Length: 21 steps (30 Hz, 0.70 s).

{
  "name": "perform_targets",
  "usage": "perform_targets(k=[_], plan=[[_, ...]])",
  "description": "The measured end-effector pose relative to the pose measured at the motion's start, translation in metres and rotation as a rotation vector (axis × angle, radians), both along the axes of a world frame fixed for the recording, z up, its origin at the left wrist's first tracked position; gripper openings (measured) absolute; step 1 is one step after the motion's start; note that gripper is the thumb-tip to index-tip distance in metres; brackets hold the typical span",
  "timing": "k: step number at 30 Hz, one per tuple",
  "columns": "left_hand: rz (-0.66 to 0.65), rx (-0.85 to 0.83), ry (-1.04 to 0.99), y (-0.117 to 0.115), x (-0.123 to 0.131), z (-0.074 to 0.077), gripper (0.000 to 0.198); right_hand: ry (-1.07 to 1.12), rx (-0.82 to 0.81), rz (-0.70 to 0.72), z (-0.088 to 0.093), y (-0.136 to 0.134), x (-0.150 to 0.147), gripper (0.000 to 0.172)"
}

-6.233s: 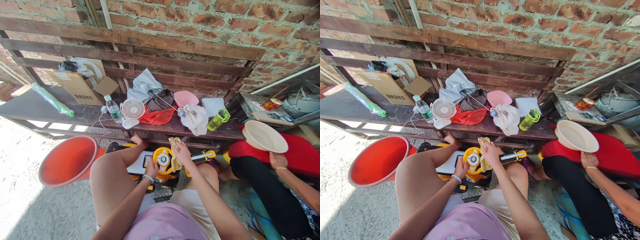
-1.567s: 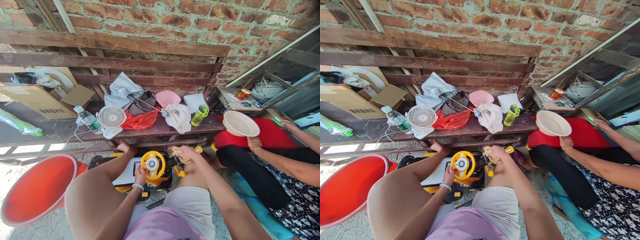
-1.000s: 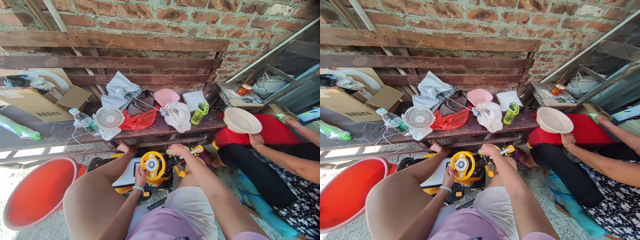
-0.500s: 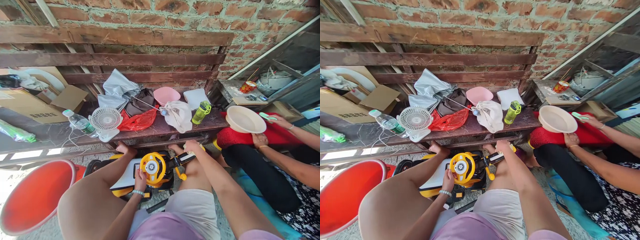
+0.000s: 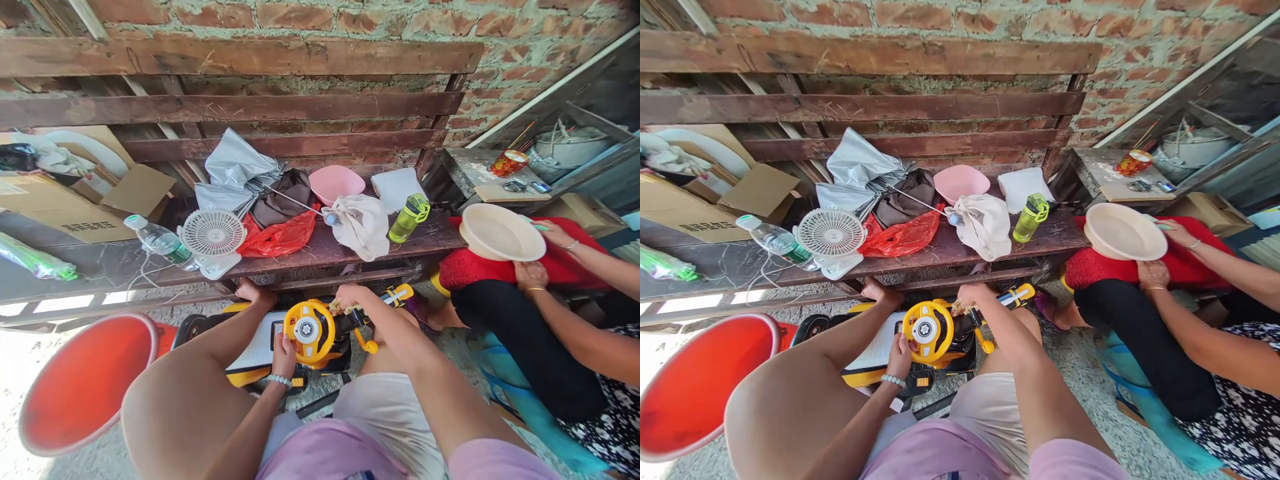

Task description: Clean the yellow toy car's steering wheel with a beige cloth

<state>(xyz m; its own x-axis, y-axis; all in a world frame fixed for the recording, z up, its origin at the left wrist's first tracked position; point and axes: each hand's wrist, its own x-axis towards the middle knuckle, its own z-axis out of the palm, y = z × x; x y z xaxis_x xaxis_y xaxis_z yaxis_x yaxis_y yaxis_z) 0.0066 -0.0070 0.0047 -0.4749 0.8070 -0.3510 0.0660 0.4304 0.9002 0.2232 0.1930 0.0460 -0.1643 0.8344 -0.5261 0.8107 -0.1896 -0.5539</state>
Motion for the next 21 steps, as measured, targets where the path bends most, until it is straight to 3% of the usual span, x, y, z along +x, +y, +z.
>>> perform_targets(k=[3,6,8,10,13,16,18,21], plan=[[0.012,0.019,-0.009,0.000,0.001,-0.003,0.065,-0.369,-0.009,0.272,0.019,0.014,0.055,0.035],[0.030,0.016,-0.012,0.001,0.002,-0.006,0.062,-0.567,0.077,0.290,0.040,0.014,0.111,0.032],[0.034,0.015,-0.014,0.002,0.002,-0.007,0.059,-0.628,0.179,0.211,0.048,0.004,0.139,0.033],[0.029,0.021,-0.015,0.003,0.002,-0.007,0.056,-0.636,0.310,0.040,0.048,-0.014,0.158,0.040],[0.026,0.030,-0.006,0.004,0.002,-0.005,0.051,-0.506,0.419,-0.356,0.032,-0.044,0.174,0.051],[0.023,0.020,0.020,0.005,0.002,-0.002,0.046,-0.371,0.403,-0.695,0.008,-0.069,0.175,0.059],[0.017,0.004,0.045,0.006,0.002,-0.001,0.044,-0.350,0.338,-0.766,-0.004,-0.082,0.164,0.059],[0.012,-0.026,0.071,0.007,0.001,0.000,0.041,-0.400,0.246,-0.641,-0.015,-0.097,0.132,0.054]])
